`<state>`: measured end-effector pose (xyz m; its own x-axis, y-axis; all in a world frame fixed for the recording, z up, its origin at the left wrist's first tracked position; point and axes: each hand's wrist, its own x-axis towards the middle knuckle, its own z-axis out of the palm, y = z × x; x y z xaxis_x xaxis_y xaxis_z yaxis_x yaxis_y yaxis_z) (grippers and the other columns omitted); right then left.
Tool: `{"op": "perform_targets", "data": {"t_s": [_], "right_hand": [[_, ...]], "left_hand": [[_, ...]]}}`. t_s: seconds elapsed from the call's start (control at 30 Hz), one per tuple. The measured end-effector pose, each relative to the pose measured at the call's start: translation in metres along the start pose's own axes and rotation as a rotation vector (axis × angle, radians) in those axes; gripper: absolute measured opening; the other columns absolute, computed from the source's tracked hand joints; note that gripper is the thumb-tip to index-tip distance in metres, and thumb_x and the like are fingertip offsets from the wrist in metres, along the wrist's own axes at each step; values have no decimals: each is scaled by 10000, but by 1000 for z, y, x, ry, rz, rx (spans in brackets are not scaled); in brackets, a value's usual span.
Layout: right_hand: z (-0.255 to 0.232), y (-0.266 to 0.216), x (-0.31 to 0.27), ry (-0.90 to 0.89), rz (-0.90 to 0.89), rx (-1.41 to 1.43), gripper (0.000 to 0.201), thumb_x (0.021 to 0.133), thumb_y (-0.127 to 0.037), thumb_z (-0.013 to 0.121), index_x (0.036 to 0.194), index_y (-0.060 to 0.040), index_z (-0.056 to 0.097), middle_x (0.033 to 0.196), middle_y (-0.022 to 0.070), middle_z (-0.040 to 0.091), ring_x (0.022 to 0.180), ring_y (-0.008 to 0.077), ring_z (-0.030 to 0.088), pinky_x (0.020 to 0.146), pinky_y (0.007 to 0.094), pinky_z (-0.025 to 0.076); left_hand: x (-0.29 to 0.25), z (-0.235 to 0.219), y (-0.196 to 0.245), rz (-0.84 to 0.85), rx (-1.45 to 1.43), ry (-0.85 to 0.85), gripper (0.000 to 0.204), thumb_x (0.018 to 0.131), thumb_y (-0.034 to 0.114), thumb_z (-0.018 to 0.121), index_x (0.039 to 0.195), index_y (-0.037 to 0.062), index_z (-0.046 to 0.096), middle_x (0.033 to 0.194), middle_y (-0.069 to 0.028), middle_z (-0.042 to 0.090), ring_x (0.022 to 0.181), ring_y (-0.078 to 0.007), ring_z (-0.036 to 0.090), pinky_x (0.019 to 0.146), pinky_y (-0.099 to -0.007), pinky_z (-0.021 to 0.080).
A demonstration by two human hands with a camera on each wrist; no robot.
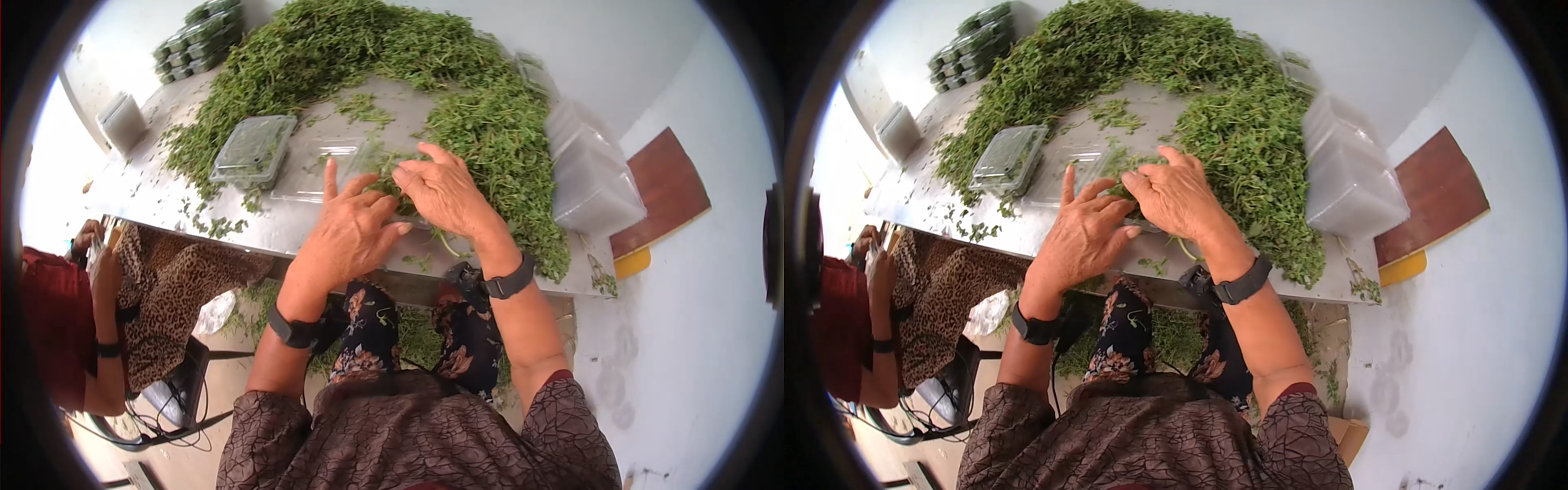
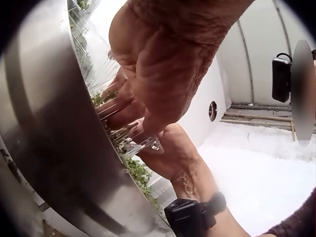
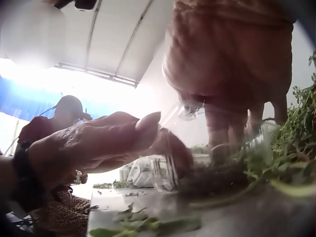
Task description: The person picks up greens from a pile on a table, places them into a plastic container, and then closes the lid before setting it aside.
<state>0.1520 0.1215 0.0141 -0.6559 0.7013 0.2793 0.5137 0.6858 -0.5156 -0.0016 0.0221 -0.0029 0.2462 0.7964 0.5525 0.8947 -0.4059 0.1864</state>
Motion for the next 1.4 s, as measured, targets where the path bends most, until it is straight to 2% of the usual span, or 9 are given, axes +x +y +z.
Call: {"op": "perform_targets", "data": {"t_s": [0.17,0.43,0.53,0.7,0.8,0.87,1.0,1.13,1.4], "right_hand": [[-10,16,-1,84,-40,116,360,908,-309,530,1033,-11,688,1089,201,644,1220,374,463,1024,489,346],[-56,57,-12,395,180,-505,411,786,-206,692,1150,-35,604,1306,189,515,1166,357,490,980,509,376],[-61,68,-11,354,264,-581,428,766,-222,716,1133,-33,603,1297,219,502,1176,368,468,962,523,371],[-64,83,-5,236,343,-612,305,740,-191,717,990,-30,654,1039,222,633,1015,378,580,857,475,458],[-70,82,-3,314,356,-606,198,730,-132,683,900,-31,693,851,216,662,834,377,636,766,446,503],[-78,77,-6,592,302,-398,170,728,-94,644,873,-40,713,790,221,655,749,376,641,720,435,512],[-93,54,-13,624,475,-92,223,753,-145,661,952,-56,710,765,203,659,744,346,646,733,419,499],[-91,51,-23,402,463,-238,306,765,-187,678,1047,-66,684,761,190,660,761,335,647,754,428,490],[-65,53,-21,205,351,-573,740,747,-521,671,1305,-64,503,1114,280,569,990,398,596,826,459,482]], "left_hand": [[2,-6,1,-31,4,-46,288,839,312,623,890,31,655,785,-85,634,1086,-316,537,1090,-630,119],[-9,-14,9,-42,49,124,287,804,177,660,1053,39,626,1245,-133,546,1248,-323,446,1131,-562,125],[-16,-11,10,-58,21,156,280,775,110,666,1042,36,628,1245,-145,547,1258,-325,438,1130,-551,162],[-24,-11,17,-64,-5,170,272,749,42,660,1020,35,632,1236,-151,552,1255,-324,443,1128,-548,198],[-28,-14,20,-66,-29,207,252,738,11,656,988,40,641,1217,-145,566,1250,-323,451,1125,-550,215],[-31,-16,21,-67,-37,230,240,733,-4,655,969,42,646,1204,-141,574,1247,-322,455,1122,-553,224],[-36,-15,21,-62,-46,281,203,733,-24,644,924,43,646,1183,-129,587,1238,-314,468,1115,-564,237],[-36,-13,23,-61,-47,285,196,736,-27,638,918,44,642,1181,-121,588,1238,-312,469,1117,-564,234],[-37,-16,30,-50,-51,282,197,740,-21,641,925,46,638,1178,-119,586,1235,-311,471,1116,-565,237]]}}
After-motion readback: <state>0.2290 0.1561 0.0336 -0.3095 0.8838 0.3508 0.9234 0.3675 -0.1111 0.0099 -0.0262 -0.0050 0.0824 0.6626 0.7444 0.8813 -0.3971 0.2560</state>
